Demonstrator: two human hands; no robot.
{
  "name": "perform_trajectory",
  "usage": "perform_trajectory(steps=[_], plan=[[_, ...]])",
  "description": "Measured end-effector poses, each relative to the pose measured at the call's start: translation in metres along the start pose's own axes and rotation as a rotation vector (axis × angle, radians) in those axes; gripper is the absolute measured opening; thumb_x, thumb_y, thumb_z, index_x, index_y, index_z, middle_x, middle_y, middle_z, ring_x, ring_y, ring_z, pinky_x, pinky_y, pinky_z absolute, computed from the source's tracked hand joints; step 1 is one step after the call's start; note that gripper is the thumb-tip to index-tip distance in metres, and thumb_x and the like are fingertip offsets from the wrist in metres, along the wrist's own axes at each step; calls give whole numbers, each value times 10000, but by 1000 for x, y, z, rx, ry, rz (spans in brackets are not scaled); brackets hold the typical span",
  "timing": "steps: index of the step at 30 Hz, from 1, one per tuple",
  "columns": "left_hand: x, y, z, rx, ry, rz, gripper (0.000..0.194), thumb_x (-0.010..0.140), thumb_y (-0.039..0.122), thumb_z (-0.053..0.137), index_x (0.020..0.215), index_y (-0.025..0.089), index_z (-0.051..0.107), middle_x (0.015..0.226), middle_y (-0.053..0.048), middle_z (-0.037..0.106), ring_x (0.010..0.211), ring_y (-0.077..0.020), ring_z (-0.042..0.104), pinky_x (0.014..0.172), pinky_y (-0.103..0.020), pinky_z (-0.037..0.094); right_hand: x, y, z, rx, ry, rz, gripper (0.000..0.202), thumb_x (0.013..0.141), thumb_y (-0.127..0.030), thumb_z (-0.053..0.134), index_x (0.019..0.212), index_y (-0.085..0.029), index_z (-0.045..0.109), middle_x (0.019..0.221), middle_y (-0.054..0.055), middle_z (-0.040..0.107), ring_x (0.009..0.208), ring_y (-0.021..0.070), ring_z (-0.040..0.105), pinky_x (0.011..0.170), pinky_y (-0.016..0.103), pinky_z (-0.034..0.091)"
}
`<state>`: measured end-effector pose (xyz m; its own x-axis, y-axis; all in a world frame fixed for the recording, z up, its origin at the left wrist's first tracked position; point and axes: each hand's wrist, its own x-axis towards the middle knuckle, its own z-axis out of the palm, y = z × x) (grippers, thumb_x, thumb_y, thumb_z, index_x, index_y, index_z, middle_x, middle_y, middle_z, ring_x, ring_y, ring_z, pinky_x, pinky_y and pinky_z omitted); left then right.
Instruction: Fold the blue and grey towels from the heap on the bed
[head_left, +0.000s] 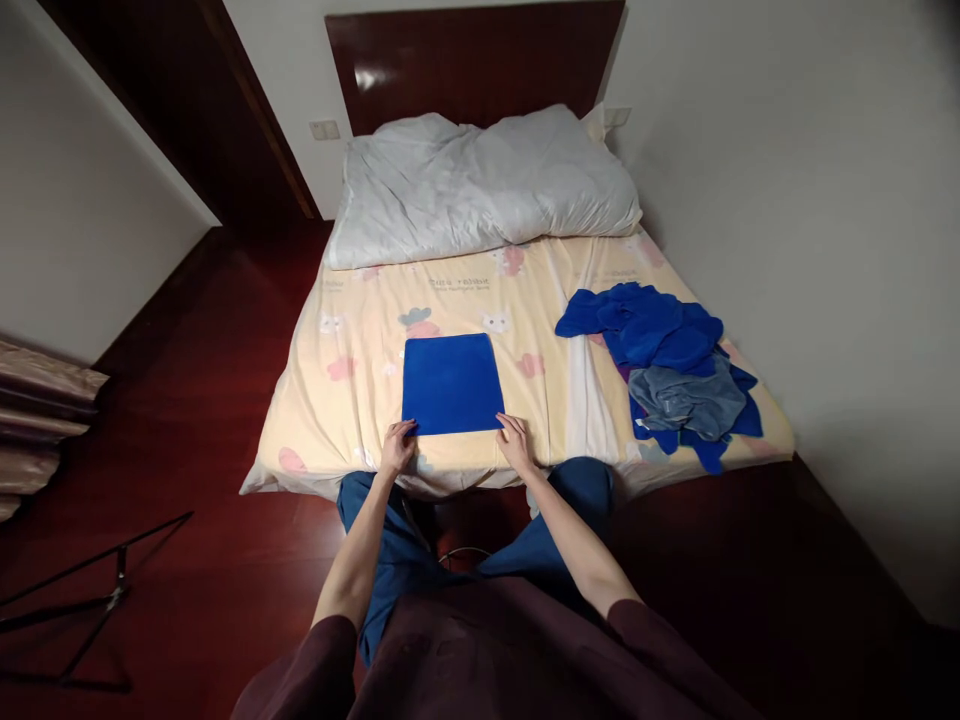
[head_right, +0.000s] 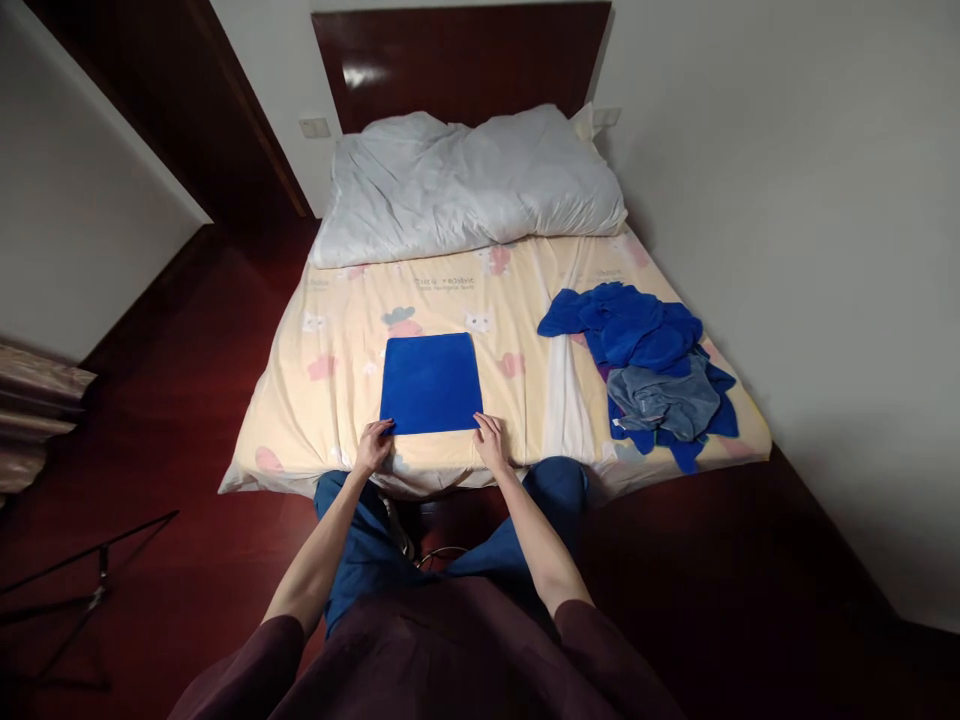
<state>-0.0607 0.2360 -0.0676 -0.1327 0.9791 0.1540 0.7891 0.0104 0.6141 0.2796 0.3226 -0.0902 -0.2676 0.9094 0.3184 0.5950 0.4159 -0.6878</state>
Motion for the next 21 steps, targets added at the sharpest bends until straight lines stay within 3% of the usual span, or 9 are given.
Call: perform_trajectory(steps=[6,12,16,21], plan=[[4,-1,3,111,-27,33,457,908,69,485,1286,204,703,1414,-106,666,1323,-310,556,1149,-507,466,10,-2,0,-18,-5,53,489,913,-101,469,1307,-192,744,1354,106,715,1304,267,600,1180,477,487],[11,12,-10,115,-58,5,407,916,57,483,1207,195,732,1280,-132,707,1190,-300,603,1094,-450,517,19,-9,-4,3,8,129,446,855,-41,482,1138,-181,798,1242,120,759,1251,286,613,1150,503,492],[-9,16,-19,121,-90,42,421,864,44,517,1184,202,740,1228,-123,718,1147,-295,613,1059,-443,546,-8,-18,-15,19,25,131,442,846,-31,480,1126,-188,783,1258,112,757,1245,280,624,1145,501,499],[-42,16,-18,59,-54,31,433,859,43,467,1134,209,758,1155,-108,739,1141,-278,625,1063,-451,557,-46,-22,-28,0,27,94,426,860,-48,461,1088,-209,784,1230,87,773,1208,274,649,1111,480,528]])
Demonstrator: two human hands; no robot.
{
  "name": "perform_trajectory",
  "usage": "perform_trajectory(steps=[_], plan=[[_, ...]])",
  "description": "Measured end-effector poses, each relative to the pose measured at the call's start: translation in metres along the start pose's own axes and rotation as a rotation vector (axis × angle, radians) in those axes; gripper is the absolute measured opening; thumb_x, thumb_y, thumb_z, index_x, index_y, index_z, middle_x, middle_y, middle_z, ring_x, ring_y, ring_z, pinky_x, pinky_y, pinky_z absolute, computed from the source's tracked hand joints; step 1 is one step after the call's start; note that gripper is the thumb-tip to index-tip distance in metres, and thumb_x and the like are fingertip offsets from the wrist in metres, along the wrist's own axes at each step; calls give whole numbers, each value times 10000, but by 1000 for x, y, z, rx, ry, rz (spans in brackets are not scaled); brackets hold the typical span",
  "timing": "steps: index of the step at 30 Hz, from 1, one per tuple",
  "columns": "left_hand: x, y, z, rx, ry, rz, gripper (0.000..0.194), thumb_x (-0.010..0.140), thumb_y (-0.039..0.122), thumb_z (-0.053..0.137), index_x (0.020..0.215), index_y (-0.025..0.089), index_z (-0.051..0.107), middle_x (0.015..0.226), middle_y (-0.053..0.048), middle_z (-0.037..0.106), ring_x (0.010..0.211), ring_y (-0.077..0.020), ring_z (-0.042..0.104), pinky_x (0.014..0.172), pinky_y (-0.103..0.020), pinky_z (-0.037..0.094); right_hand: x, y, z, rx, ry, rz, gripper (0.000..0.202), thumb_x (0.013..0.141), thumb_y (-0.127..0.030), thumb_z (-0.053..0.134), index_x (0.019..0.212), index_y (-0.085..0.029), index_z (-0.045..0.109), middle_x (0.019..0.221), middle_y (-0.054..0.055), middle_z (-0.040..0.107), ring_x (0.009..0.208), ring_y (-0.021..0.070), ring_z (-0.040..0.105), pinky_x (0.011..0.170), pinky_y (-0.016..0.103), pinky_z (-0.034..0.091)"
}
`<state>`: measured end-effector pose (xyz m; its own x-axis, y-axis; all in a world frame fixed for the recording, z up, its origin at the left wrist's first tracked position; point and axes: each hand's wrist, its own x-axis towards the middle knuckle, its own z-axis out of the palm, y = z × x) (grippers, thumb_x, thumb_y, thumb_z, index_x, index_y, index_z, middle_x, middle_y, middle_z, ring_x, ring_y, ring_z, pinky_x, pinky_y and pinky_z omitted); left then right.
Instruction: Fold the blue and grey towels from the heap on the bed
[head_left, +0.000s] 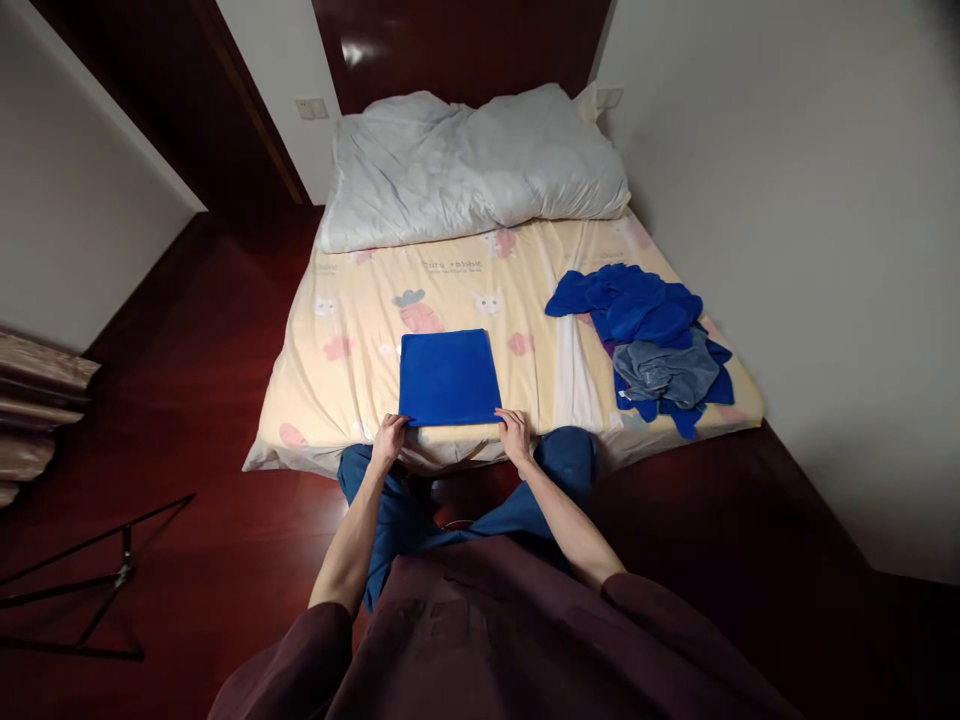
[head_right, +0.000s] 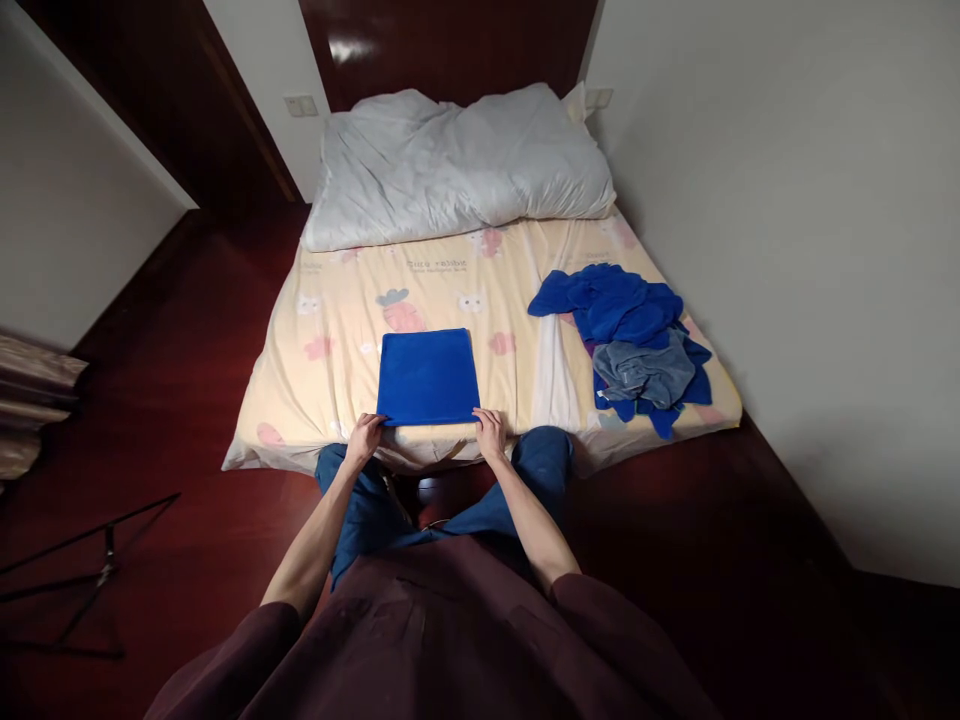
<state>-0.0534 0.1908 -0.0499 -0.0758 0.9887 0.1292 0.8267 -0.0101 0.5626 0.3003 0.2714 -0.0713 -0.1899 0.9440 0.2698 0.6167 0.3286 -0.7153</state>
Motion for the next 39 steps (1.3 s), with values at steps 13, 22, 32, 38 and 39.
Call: perform_trajectory(steps=[13,22,32,38,39], plan=[[18,-10,3,-302,105,-243,359,748,182,538,1001,204,792,1068,-85,799,1051,-266,727,982,-454,598,40,12,4,339,-154,309,479,674,-146,477,1045,-157,779,706,37,734,674,217,720,763,408,651],[21,-22,18,-442,184,-390,290,811,401,636,915,156,753,831,-87,768,846,-250,726,815,-361,595,39,5,-2,616,-193,621,393,813,-467,657,1084,-183,666,473,-89,485,305,118,425,289,212,298],[20,-22,24,-574,244,-474,360,803,477,701,956,153,738,853,-85,751,816,-221,702,807,-349,581,41,10,6,595,-78,636,596,784,-683,730,1062,-160,666,582,-18,610,310,131,466,264,248,306],[23,-24,25,-584,245,-511,335,808,442,697,963,150,747,887,-89,762,826,-213,705,831,-344,577,41,13,9,587,-69,663,655,789,-699,719,1138,-147,673,553,-41,566,308,135,468,274,250,310],[22,-24,25,-585,248,-514,330,812,436,693,967,150,746,908,-93,767,851,-215,712,845,-342,577,41,14,11,583,-61,667,667,788,-711,712,1144,-148,672,564,-38,573,310,131,466,276,249,306]])
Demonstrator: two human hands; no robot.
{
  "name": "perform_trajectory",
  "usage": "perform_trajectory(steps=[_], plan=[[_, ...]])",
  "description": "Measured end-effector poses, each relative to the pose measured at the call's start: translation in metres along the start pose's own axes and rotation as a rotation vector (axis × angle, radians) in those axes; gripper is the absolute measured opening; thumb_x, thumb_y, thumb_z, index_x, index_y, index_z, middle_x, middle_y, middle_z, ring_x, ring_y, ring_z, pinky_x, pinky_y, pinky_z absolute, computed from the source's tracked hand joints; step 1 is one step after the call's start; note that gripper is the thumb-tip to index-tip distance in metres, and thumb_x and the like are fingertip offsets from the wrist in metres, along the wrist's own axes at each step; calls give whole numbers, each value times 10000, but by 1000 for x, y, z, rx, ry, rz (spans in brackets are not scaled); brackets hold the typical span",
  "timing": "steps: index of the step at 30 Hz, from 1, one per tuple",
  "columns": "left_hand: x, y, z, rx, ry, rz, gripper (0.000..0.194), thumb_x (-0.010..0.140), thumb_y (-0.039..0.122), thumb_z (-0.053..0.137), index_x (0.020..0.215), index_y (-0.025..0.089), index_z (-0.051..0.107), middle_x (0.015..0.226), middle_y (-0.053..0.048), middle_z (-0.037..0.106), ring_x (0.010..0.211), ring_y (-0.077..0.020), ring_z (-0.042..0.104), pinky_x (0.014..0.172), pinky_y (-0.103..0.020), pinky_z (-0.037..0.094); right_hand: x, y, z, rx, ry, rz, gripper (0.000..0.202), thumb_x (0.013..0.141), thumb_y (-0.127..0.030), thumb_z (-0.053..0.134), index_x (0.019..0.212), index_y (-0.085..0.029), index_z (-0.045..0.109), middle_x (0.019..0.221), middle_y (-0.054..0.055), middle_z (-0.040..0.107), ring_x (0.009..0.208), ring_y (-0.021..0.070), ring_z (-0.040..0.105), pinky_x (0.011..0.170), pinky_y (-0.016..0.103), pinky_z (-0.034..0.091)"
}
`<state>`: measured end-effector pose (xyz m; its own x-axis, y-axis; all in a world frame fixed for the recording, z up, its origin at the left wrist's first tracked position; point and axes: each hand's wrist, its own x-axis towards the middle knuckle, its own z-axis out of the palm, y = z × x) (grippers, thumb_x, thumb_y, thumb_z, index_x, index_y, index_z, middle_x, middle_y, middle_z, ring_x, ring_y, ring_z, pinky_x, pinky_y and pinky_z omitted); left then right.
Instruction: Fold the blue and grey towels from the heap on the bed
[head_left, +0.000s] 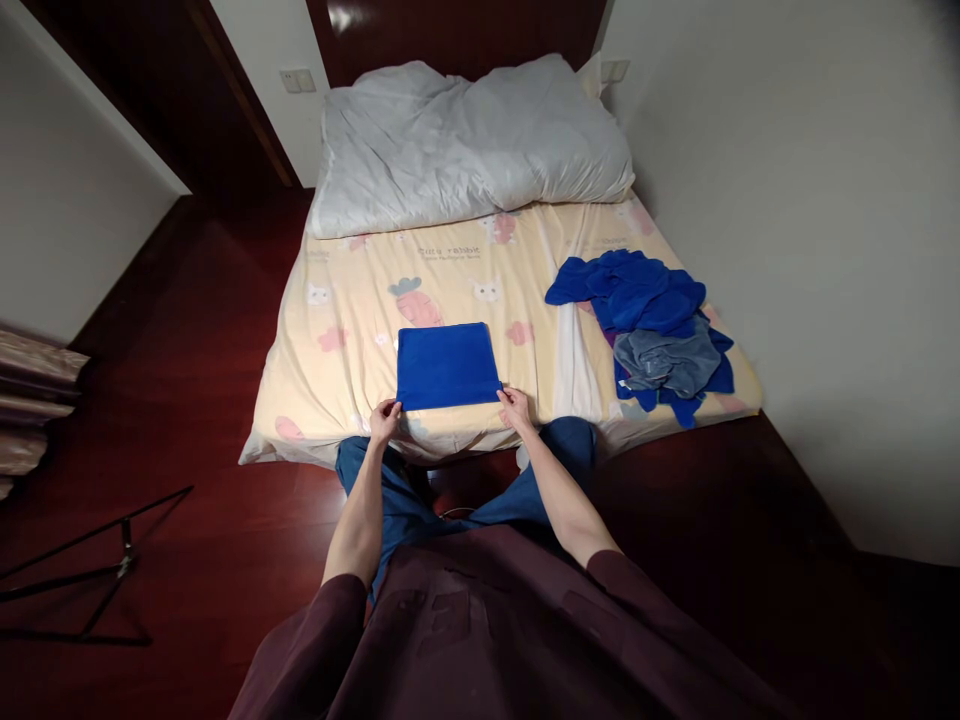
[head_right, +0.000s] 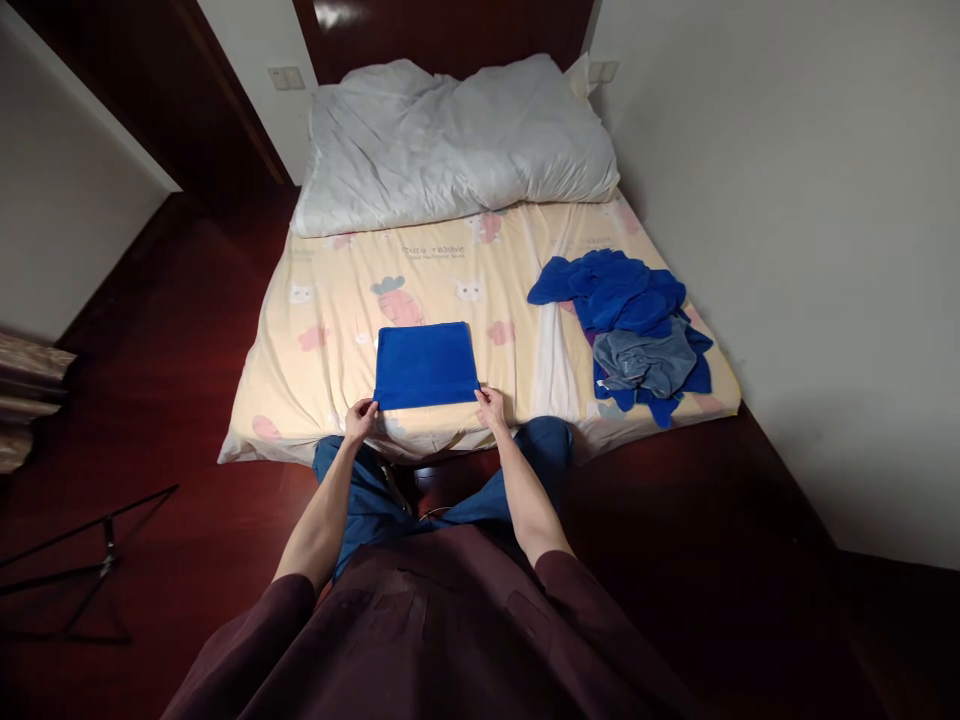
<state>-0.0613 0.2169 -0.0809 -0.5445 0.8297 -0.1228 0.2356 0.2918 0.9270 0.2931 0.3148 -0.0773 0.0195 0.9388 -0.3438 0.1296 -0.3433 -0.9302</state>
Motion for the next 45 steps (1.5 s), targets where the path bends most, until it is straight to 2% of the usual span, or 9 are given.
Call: perform_trajectory(steps=[10,12,14,16,19,23,28,38,45], plan=[[-2,13,5,115,84,-40,295,842,380,652,1002,144,728,854,-105,743,845,-259,722,851,-408,595,6,4,4,-90,62,-74,634,855,-689,589,1154,-135,666,801,55,673,405,142,520,343,282,395],[-13,19,7,173,133,15,381,887,371,615,1155,117,706,1045,-169,746,1038,-306,710,994,-480,559,0,3,3,-177,145,-200,565,926,-584,525,1251,-138,645,967,110,711,571,176,629,497,309,533],[-29,26,11,300,169,173,484,941,349,553,1340,87,631,1309,-235,668,1280,-342,615,1138,-535,467,-13,2,1,-339,231,-407,503,982,-452,452,1345,-144,616,1164,163,707,880,234,710,794,381,615],[-48,31,15,469,93,401,546,967,299,509,1473,95,542,1516,-234,541,1452,-331,482,1229,-526,382,-30,2,-1,-528,206,-609,486,1010,-337,402,1415,-155,599,1348,180,661,1203,271,652,1071,458,531],[-64,40,21,675,-126,580,612,956,208,480,1562,122,465,1657,-174,415,1568,-294,341,1289,-482,307,-50,-2,-2,-781,24,-774,520,1006,-219,396,1493,-182,574,1569,132,536,1446,268,495,1227,478,395],[-54,51,25,890,-192,456,662,930,109,410,1589,48,427,1686,-210,347,1602,-325,268,1305,-521,246,-47,-14,5,-1009,-123,-796,612,950,-116,419,1550,-160,531,1703,93,367,1580,262,327,1283,488,319],[-31,58,21,961,-297,450,717,868,44,432,1584,12,432,1664,-243,359,1594,-354,274,1302,-550,231,-20,-20,17,-1139,-203,-678,690,882,-30,437,1562,-118,517,1630,156,451,1556,285,395,1272,513,322],[-10,59,19,1018,-300,413,708,890,-32,433,1580,121,480,1581,-271,470,1513,-361,433,1177,-575,449,-4,-24,31,-1156,-107,-658,628,865,-23,476,1440,-194,661,1488,138,612,1421,265,577,1105,448,513],[-27,50,8,976,-302,438,590,910,-16,444,1441,155,637,1497,-206,595,1457,-312,521,1181,-488,472,-28,-4,3,-1022,-102,-735,555,888,-30,451,1311,-223,753,1415,92,689,1380,280,593,1150,482,455]])
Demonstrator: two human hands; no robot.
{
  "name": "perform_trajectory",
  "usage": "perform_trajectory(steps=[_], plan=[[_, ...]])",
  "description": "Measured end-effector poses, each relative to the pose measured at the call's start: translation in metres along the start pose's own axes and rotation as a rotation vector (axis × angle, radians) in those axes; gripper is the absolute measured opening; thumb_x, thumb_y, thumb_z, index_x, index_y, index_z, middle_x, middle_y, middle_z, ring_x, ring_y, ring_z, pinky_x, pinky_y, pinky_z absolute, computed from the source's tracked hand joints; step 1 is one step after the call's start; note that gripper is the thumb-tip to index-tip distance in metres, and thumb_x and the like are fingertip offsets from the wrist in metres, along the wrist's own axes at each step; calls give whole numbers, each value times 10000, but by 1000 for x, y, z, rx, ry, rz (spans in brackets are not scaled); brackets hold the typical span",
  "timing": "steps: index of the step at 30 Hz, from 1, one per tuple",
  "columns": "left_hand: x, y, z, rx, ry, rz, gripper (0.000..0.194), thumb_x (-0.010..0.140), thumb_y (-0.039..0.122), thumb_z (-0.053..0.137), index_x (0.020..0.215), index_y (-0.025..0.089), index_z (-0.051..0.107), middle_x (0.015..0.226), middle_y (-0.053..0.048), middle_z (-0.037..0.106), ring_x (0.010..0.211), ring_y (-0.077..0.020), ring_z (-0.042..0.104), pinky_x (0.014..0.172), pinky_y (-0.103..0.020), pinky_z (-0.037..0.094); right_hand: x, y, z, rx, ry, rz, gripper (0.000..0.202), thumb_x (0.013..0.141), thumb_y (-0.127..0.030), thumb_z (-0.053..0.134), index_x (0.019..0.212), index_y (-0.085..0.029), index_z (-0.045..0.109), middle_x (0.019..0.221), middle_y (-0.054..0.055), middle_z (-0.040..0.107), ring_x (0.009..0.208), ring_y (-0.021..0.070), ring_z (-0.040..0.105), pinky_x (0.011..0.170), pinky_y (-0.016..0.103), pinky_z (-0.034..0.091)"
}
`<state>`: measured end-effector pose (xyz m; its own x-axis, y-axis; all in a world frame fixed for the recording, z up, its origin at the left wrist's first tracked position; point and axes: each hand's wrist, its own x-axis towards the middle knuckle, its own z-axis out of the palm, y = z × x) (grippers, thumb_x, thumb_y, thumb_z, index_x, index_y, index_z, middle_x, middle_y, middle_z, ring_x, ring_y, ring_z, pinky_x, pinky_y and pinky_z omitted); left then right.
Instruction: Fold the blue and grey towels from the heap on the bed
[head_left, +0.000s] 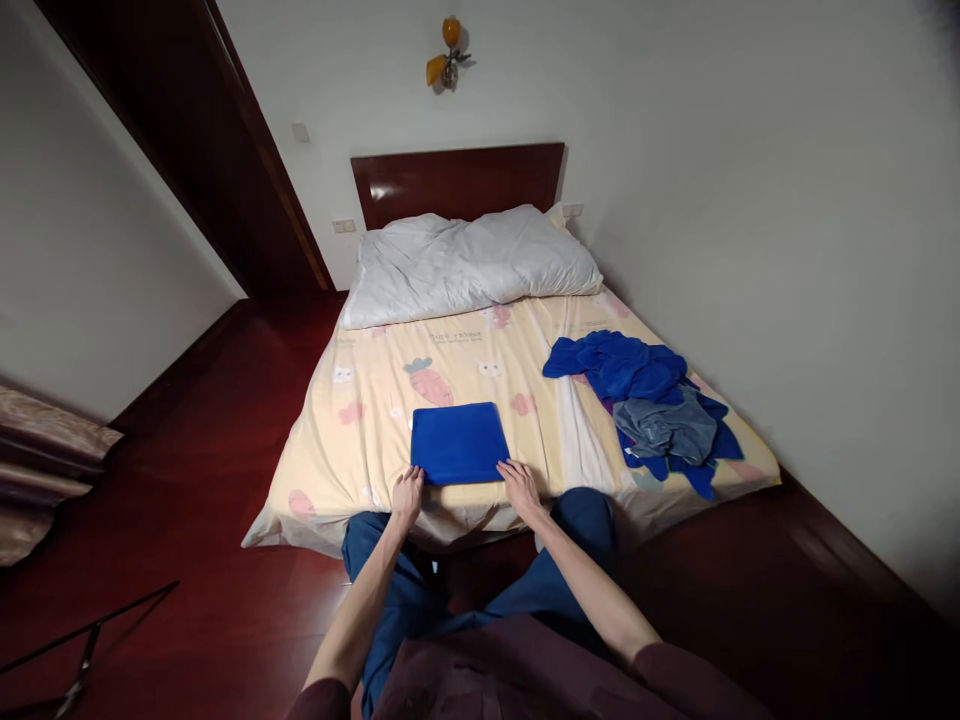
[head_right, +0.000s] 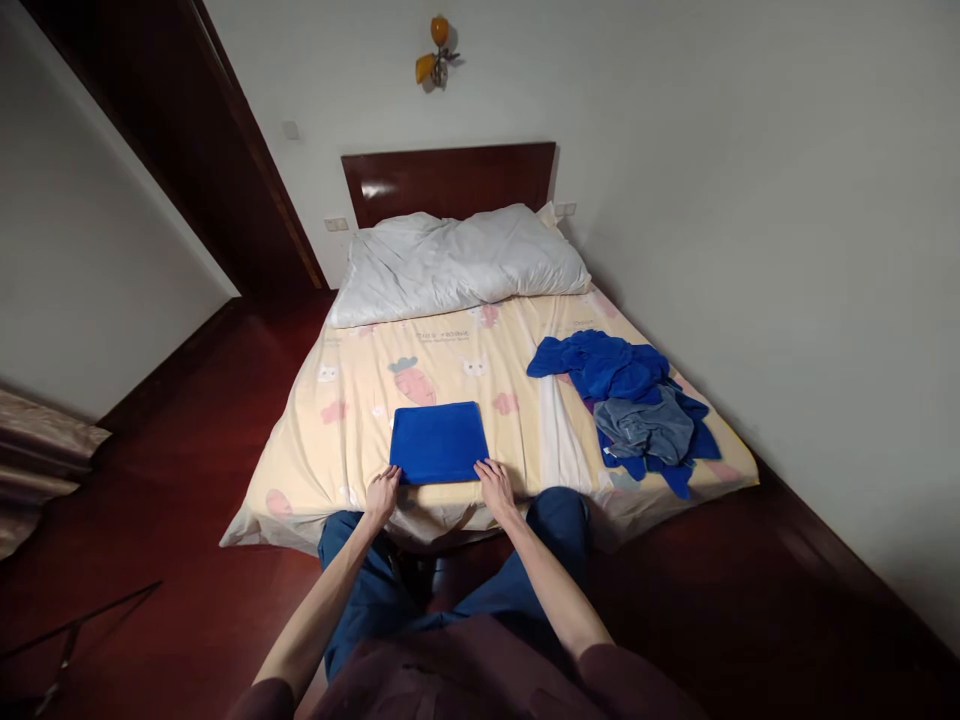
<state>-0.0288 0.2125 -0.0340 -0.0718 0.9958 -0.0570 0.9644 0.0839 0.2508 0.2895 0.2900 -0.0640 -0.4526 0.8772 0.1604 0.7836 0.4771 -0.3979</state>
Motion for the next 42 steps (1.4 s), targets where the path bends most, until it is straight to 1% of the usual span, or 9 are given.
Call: perform_trajectory(steps=[5,8,11,17,20,24,27,33,42], plan=[[-15,-16,12,-326,123,-94,658,780,-17,483,1344,229,715,1422,-90,681,1402,-237,577,1201,-419,468,-37,10,6,255,171,24,550,857,-34,436,1232,-239,782,1359,79,724,1281,274,633,1117,490,496],[-9,-23,14,-552,218,-183,571,709,44,518,1172,222,800,1276,-88,756,1309,-271,642,1198,-486,473,-29,12,9,378,249,101,600,742,-1,450,1174,-227,798,1248,94,761,1220,272,663,1100,480,522],[-3,-27,15,-612,237,-190,481,696,96,522,1050,215,824,1241,-103,766,1256,-281,678,1154,-497,511,-13,15,9,456,270,193,578,636,-9,472,1039,-226,825,1120,94,787,1141,279,696,1078,467,541],[7,-34,18,-697,234,-210,400,667,124,539,945,211,812,1139,-110,791,1172,-278,721,1093,-472,547,-3,17,-2,613,259,295,439,577,-112,509,877,-225,809,1026,83,797,1049,271,729,1018,449,574],[7,-37,19,-735,244,-231,310,749,209,562,947,196,800,1077,-122,798,1082,-283,743,1032,-483,571,-7,14,-6,761,217,401,342,636,-200,543,880,-207,782,805,50,757,790,237,723,776,382,622],[-3,-37,24,-802,262,-232,309,809,375,606,932,153,784,1004,-148,797,995,-281,754,962,-446,590,-11,12,-9,1011,155,502,170,732,-370,648,774,-209,682,539,-26,580,457,162,529,466,282,480],[-8,-35,29,-848,285,-262,399,822,484,625,956,137,771,971,-148,796,952,-273,757,920,-420,598,-9,14,-12,1019,219,469,317,742,-511,711,649,-239,576,559,-10,591,500,168,562,491,285,501],[-3,-29,33,-907,315,-352,526,872,641,578,940,150,756,887,-123,784,895,-255,758,841,-379,609,1,20,-10,856,335,550,415,716,-635,726,732,-227,650,777,59,742,807,247,729,694,342,607],[-3,-30,31,-867,308,-407,336,874,467,625,965,165,740,1064,-145,785,1059,-267,738,1003,-419,570,11,16,7,820,346,625,512,778,-718,658,728,-209,671,759,85,747,694,237,695,586,310,554]])
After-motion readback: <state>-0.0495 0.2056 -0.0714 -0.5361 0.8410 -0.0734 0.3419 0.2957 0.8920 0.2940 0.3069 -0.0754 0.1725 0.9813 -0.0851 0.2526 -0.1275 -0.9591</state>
